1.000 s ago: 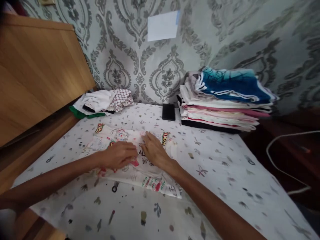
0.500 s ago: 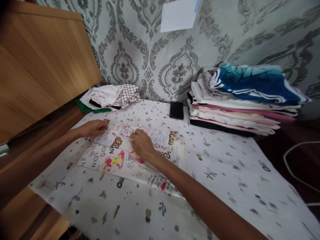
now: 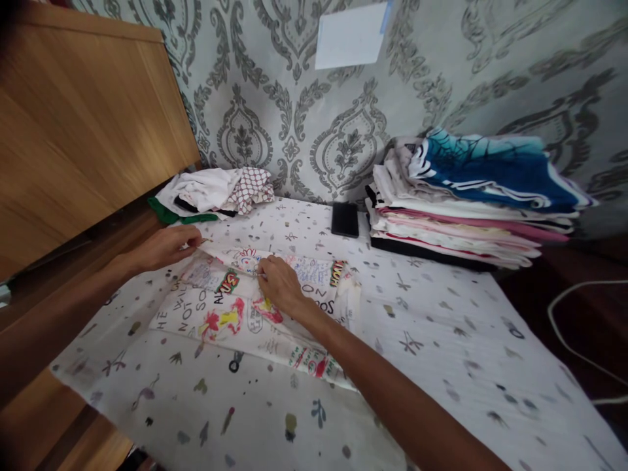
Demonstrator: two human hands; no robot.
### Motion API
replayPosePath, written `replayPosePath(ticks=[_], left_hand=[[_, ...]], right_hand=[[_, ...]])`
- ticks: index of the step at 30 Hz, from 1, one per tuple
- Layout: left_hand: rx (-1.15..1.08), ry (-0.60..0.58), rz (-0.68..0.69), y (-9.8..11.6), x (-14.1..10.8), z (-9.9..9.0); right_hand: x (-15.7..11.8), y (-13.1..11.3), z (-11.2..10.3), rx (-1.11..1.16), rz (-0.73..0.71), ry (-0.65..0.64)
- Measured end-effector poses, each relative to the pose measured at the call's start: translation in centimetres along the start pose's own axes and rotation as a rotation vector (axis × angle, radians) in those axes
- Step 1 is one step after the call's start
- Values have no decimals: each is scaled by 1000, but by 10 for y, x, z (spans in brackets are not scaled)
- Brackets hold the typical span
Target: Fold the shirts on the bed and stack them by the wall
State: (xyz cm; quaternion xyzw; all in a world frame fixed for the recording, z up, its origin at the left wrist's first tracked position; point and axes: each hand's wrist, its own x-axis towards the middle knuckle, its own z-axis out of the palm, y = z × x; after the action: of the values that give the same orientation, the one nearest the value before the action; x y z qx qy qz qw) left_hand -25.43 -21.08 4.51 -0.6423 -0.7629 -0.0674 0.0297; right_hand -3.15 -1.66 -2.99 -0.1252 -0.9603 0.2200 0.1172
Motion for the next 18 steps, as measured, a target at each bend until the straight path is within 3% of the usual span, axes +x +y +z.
replayPosePath(ticks=[2,7,9,11,14,18], left_hand=[[72,-51,31,4,-4,1],[94,-368,-42,5,-10,5],[58,-326,-96,8,-4,8],[-29,-163,-114,18,6,17],[-172,18,-102,40,25,47],[-96,-127,-133,52,34,87]], right_hand=[[-2,-1,0,-17,0,11],[-3,-2,-7,-22,-57,-11],[0,-1,-9,14,-57,2],[4,1,-8,16,-58,48],[10,6,2,-92,-80,59],[11,13,17,-258,-37,-43]])
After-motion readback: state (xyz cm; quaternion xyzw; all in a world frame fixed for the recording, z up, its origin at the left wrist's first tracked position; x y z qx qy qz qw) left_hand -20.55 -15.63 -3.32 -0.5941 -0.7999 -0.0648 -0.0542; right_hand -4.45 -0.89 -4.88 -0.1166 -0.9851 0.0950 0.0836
